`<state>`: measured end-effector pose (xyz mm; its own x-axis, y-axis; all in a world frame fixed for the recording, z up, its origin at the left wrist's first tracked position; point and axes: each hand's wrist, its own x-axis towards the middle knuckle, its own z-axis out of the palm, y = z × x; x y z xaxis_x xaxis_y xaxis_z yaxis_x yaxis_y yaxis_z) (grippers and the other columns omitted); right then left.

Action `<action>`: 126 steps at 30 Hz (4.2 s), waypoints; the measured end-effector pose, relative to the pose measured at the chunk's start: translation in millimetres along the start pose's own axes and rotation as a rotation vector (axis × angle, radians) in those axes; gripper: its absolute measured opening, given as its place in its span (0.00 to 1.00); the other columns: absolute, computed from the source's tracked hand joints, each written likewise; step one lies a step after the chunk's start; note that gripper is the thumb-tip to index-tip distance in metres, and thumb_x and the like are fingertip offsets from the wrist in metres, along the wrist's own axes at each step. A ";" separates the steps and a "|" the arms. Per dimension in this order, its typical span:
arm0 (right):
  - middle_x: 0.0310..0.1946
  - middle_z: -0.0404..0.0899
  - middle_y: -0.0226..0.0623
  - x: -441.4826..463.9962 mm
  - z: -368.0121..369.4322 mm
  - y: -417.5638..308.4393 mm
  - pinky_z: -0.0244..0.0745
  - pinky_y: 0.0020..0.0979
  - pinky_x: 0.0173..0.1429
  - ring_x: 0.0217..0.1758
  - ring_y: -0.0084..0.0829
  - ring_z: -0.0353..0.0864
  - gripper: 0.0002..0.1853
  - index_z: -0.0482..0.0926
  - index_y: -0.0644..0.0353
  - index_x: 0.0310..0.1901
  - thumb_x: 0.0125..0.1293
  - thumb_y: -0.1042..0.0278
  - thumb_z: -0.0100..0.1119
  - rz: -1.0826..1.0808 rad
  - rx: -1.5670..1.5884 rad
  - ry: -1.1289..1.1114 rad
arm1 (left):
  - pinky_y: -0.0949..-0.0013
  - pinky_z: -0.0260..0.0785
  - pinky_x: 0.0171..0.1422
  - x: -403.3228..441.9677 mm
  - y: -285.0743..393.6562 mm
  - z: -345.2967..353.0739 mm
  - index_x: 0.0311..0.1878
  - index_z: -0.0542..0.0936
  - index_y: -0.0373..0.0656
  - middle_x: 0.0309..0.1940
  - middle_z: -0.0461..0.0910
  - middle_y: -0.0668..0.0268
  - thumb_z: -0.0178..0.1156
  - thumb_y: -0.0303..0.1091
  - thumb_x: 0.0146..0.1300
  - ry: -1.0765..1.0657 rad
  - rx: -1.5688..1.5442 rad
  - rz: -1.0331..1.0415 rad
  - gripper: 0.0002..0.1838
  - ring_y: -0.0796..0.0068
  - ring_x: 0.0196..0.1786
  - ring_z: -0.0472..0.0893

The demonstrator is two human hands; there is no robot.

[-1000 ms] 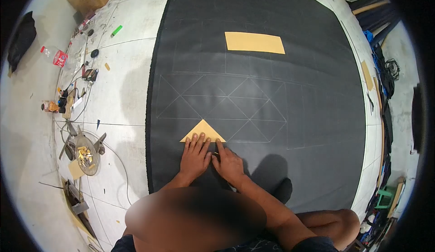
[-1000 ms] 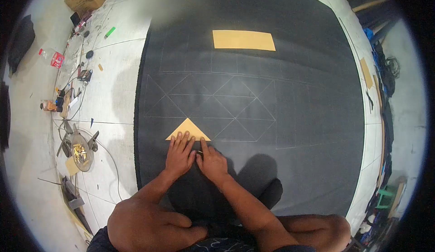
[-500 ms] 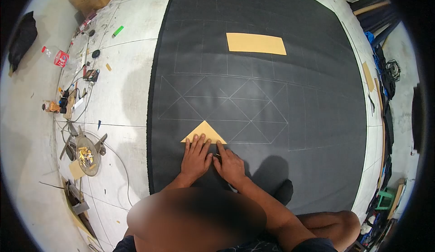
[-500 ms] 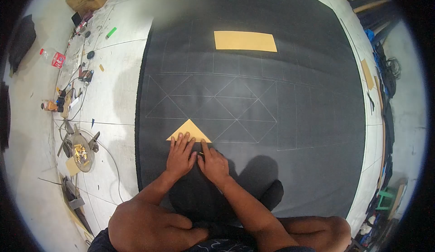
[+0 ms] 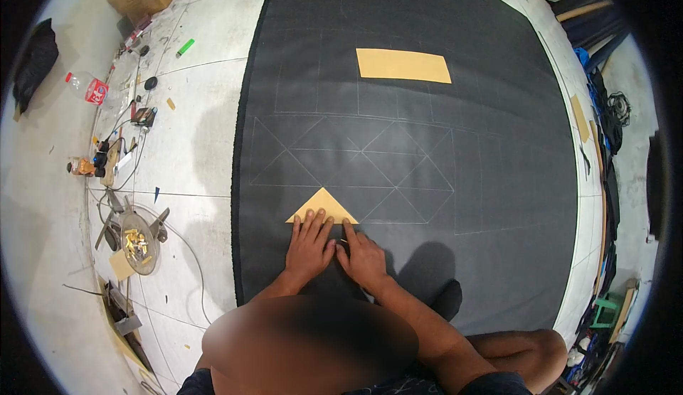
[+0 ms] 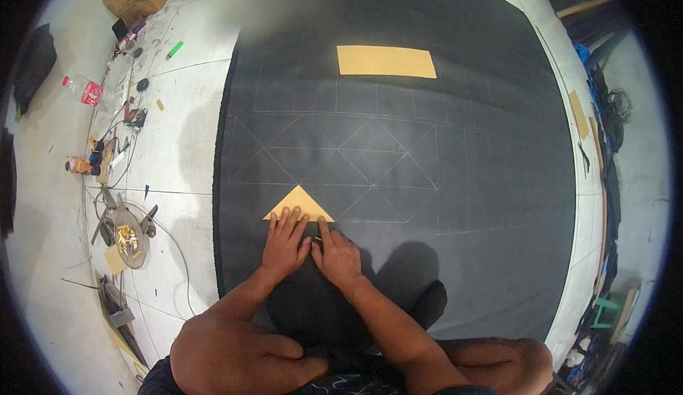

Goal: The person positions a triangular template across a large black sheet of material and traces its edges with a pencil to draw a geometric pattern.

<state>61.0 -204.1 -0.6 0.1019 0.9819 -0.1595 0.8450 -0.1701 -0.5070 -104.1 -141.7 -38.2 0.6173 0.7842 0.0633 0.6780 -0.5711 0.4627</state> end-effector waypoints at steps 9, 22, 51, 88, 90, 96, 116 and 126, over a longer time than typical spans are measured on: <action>0.42 0.82 0.49 0.4 0.1 1.8 0.84 0.46 0.49 0.44 0.49 0.87 0.35 0.65 0.57 0.77 0.72 0.53 0.60 0.010 -0.021 -0.028 | 0.35 0.47 0.84 0.4 -1.0 1.3 0.73 0.74 0.42 0.77 0.66 0.52 0.60 0.44 0.72 -0.020 0.007 -0.004 0.29 0.46 0.82 0.61; 0.41 0.82 0.49 2.3 -0.6 2.1 0.84 0.44 0.51 0.43 0.47 0.87 0.37 0.64 0.60 0.78 0.71 0.55 0.62 -0.017 -0.016 -0.039 | 0.37 0.47 0.84 0.7 -1.0 0.2 0.73 0.75 0.42 0.77 0.67 0.52 0.59 0.44 0.73 -0.008 0.028 0.003 0.29 0.47 0.81 0.62; 0.44 0.89 0.45 116.6 -3.8 -61.7 0.81 0.37 0.55 0.48 0.40 0.89 0.15 0.84 0.64 0.53 0.76 0.60 0.61 -0.177 0.468 -0.348 | 0.34 0.40 0.86 3.5 3.1 -8.8 0.77 0.65 0.42 0.75 0.66 0.49 0.63 0.50 0.69 -0.137 -0.223 -0.060 0.39 0.43 0.81 0.59; 0.42 0.86 0.55 127.1 -15.4 -11.5 0.80 0.51 0.52 0.48 0.61 0.85 0.13 0.78 0.64 0.51 0.80 0.62 0.53 0.001 0.306 0.057 | 0.35 0.45 0.84 4.0 6.7 -13.5 0.70 0.75 0.37 0.76 0.64 0.45 0.62 0.56 0.69 -0.066 -0.028 -0.005 0.36 0.43 0.81 0.59; 0.43 0.86 0.55 124.4 -18.4 -14.9 0.79 0.50 0.54 0.48 0.59 0.85 0.13 0.78 0.64 0.51 0.80 0.62 0.53 0.001 0.314 0.043 | 0.35 0.44 0.84 3.7 6.1 -13.5 0.71 0.74 0.37 0.77 0.63 0.45 0.62 0.57 0.69 -0.083 -0.025 -0.007 0.37 0.43 0.82 0.58; 0.44 0.87 0.53 109.8 -9.0 -32.4 0.74 0.49 0.63 0.50 0.52 0.86 0.13 0.79 0.63 0.53 0.77 0.63 0.58 -0.421 0.079 -0.036 | 0.35 0.42 0.85 3.1 3.8 -3.8 0.76 0.68 0.38 0.77 0.62 0.43 0.59 0.56 0.71 -0.076 -0.042 -0.001 0.39 0.40 0.82 0.58; 0.41 0.88 0.48 24.8 -11.3 -30.4 0.81 0.42 0.50 0.42 0.45 0.89 0.12 0.82 0.66 0.49 0.79 0.64 0.58 0.017 0.558 -0.019 | 0.48 0.70 0.68 130.9 -37.3 -62.9 0.55 0.83 0.25 0.50 0.84 0.43 0.47 0.41 0.74 -0.866 -0.003 0.339 0.26 0.45 0.63 0.78; 0.43 0.86 0.56 62.8 15.2 -62.4 0.80 0.48 0.50 0.46 0.57 0.87 0.12 0.84 0.66 0.50 0.76 0.66 0.61 -0.115 0.571 0.013 | 0.52 0.75 0.50 151.3 -26.8 -85.5 0.46 0.82 0.21 0.43 0.85 0.40 0.52 0.43 0.63 -1.006 -0.282 -0.234 0.27 0.49 0.41 0.86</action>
<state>6.7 -133.2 8.1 0.0356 0.9970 -0.0684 0.4347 -0.0771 -0.8972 -63.0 13.0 34.6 0.6165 0.2331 -0.7521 0.7851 -0.2542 0.5648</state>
